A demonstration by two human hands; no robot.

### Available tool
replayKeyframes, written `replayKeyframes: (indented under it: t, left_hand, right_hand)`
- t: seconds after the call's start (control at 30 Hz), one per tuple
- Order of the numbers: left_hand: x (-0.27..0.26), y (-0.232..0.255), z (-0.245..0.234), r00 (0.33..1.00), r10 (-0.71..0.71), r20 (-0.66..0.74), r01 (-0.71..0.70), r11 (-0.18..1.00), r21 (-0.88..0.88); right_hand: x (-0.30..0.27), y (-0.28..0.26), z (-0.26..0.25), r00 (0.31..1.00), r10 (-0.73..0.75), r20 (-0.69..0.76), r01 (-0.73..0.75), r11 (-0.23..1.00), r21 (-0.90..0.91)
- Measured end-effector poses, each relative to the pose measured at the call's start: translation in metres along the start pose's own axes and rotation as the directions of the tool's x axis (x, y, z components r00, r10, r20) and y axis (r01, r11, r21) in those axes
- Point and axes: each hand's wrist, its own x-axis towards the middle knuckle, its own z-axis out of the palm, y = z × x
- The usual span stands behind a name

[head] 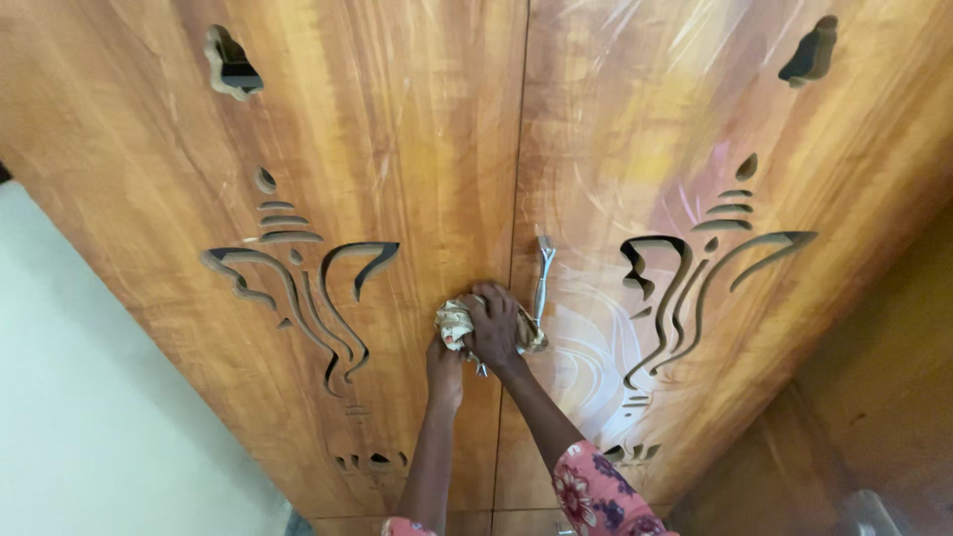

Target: The person wipes the surface of a wooden cabinet with a cloth, moving across the carved designs and handles. The person continues wiping different sections of the cabinet doors throughout the clip.

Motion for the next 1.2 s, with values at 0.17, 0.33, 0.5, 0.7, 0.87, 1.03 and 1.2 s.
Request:
replayKeyframes:
  t: [0.17, 0.33, 0.5, 0.7, 0.87, 1.03, 1.2]
  left_hand:
    - [-0.033, 0.033, -0.005, 0.971, -0.237, -0.046, 0.234, 0.970, -0.061]
    - [-0.024, 0.027, 0.009, 0.993, -0.101, -0.061, 0.093, 0.989, -0.118]
    - [-0.026, 0.017, 0.013, 0.974, 0.121, -0.190, -0.137, 0.988, -0.071]
    - [-0.023, 0.077, 0.039, 0.902, 0.118, -0.416, -0.199, 0.967, -0.157]
    - [-0.030, 0.139, 0.082, 0.737, 0.630, -0.245, -0.474, 0.740, 0.476]
    - [-0.045, 0.168, 0.100, 0.654, 0.718, 0.236, -0.563, 0.255, 0.786]
    - [-0.043, 0.152, 0.080, 0.730, 0.654, 0.198, -0.562, 0.411, 0.718]
  right_hand:
    - [-0.033, 0.012, 0.027, 0.998, 0.053, -0.041, -0.051, 0.998, 0.047]
    - [-0.048, -0.001, 0.018, 1.000, -0.003, -0.028, 0.007, 0.988, 0.153]
    - [-0.053, -0.015, -0.038, 0.990, -0.099, 0.096, 0.095, 0.994, 0.045]
    - [-0.036, -0.030, -0.084, 0.800, 0.463, 0.382, -0.524, 0.849, 0.070]
    - [0.023, -0.032, -0.081, 0.950, 0.313, -0.011, -0.290, 0.893, 0.344]
    - [0.044, -0.036, -0.064, 1.000, -0.011, 0.023, 0.007, 0.989, 0.151]
    - [0.040, -0.029, -0.059, 0.995, -0.012, 0.096, -0.004, 0.986, 0.165]
